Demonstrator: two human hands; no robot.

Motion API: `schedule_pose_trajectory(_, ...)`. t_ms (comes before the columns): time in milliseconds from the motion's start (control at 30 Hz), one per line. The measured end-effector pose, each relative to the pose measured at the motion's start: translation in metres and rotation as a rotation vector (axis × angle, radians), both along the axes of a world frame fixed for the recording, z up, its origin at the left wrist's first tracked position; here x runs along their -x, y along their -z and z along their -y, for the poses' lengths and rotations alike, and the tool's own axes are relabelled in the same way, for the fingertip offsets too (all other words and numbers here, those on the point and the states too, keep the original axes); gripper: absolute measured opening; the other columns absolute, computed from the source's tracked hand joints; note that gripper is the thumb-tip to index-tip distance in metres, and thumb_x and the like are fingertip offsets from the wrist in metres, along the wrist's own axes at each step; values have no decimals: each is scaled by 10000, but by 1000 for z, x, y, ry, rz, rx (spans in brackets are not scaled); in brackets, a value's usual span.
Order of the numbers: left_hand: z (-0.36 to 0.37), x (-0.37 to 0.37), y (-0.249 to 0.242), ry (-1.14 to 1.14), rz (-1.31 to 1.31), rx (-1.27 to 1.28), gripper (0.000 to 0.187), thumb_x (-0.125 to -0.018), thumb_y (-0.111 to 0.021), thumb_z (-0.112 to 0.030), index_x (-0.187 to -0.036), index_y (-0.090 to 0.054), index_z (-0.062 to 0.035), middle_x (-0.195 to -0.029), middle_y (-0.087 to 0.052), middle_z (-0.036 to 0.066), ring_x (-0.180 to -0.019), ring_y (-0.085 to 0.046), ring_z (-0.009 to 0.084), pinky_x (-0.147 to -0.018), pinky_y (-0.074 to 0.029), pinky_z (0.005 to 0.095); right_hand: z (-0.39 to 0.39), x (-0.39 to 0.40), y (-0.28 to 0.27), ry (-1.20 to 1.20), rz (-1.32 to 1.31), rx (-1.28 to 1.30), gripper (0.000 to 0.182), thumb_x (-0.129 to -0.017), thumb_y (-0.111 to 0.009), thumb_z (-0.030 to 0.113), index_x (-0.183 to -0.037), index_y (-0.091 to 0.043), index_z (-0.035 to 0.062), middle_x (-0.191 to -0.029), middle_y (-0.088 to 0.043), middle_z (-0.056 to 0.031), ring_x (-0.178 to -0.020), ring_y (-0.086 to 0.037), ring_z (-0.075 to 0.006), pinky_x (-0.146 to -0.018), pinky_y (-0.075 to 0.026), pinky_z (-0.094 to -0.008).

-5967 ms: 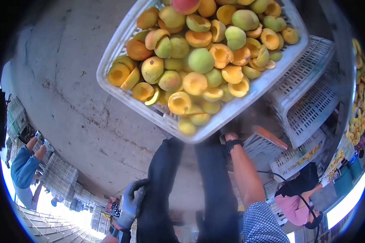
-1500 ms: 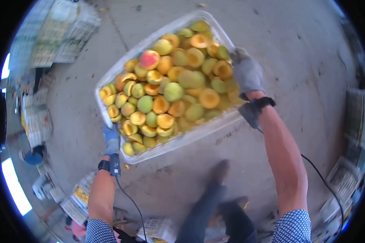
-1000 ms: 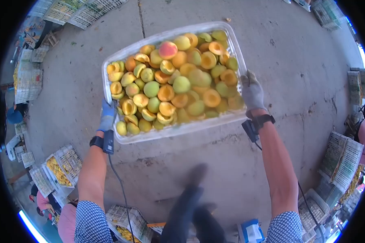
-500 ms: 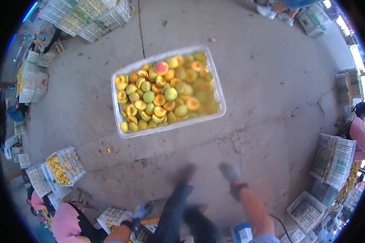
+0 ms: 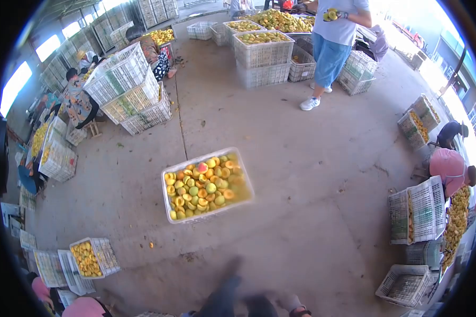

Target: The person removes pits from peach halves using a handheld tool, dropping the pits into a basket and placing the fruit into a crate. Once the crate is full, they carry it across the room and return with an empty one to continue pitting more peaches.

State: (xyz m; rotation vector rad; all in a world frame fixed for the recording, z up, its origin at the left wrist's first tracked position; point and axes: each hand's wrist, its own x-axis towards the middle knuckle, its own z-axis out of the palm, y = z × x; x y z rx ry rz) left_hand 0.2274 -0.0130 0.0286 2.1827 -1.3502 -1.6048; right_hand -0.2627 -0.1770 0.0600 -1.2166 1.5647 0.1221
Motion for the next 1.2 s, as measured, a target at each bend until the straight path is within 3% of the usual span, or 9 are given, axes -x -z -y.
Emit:
schedule_pose_trajectory(33,-24,-7,50,-7,43,223,537,-887,-545,-514,-1252,-588,-123,-1128,-656,173,-1076,-618,322,-914,-478,374,-15,13,7,25,64,253,277,-953,-507,253,-998,-616,3,-775,-693,-104,-631,-653,-176,-578,-520,-302)
schedule_pose_trajectory(67,24,19,-23,129,120,-285,425,-884,-572,-432,-1177,-639,-132,-1200,-624,155,-1129,-580,335,-965,-445,434,-14,17,-25,84,79,215,277,-953,-510,252,-1011,-614,2,-777,-692,-109,-635,-652,-173,-575,-519,-301)
schedule_pose_trajectory(267,68,55,-55,90,110,-121,458,-903,-520,-436,-1211,-609,-109,-1184,-613,197,-1111,-572,381,-941,-455,452,-20,60,-98,390,159,329,272,-945,-509,250,-1041,-598,12,-804,-688,-143,-642,-659,-196,-554,-527,-304)
schedule_pose_trajectory(433,100,78,-37,140,131,-114,438,-907,-507,-416,-1210,-597,-113,-1189,-599,216,-1100,-560,418,-930,-451,489,-171,145,-10,531,-11,168,259,-917,-488,211,-1021,-596,-1,-781,-687,-158,-609,-669,-242,-522,-541,-325)
schedule_pose_trajectory(633,149,118,-95,191,185,-25,492,-890,-542,-473,-1175,-620,-80,-1177,-609,216,-1114,-568,380,-933,-447,447,-297,141,-35,585,-123,158,293,-890,-498,264,-934,-634,8,-861,-686,-196,-737,-658,-314,-672,-531,-411)
schedule_pose_trajectory(900,188,141,-43,265,189,-54,654,-851,-552,-573,-1276,-566,-76,-1290,-551,216,-1214,-508,386,-1005,-409,454,-284,56,-117,1030,-12,18,423,-921,-466,401,-947,-676,35,-980,-668,-211,-958,-618,-361,-836,-473,-429)
schedule_pose_trajectory(933,188,149,-38,253,253,61,509,-851,-604,-508,-1128,-660,-85,-1123,-661,163,-1080,-614,314,-896,-468,383,-289,51,-106,1058,-5,28,423,-921,-466,401,-947,-676,35,-980,-668,-211,-958,-618,-361,-836,-473,-429)
schedule_pose_trajectory(1133,216,166,-9,537,258,71,549,-870,-428,-621,-1182,-649,-226,-1164,-646,132,-1124,-579,350,-955,-445,421,-278,35,-116,1042,-29,137,384,-927,-498,388,-1011,-672,56,-990,-663,-207,-975,-599,-374,-830,-470,-429)
schedule_pose_trajectory(1200,231,172,-10,579,226,92,560,-874,-412,-624,-1156,-660,-208,-1178,-636,141,-1146,-560,357,-978,-425,424,-311,36,-33,617,-297,314,285,-798,-594,334,-912,-621,74,-910,-664,-186,-897,-621,-381,-788,-490,-464)
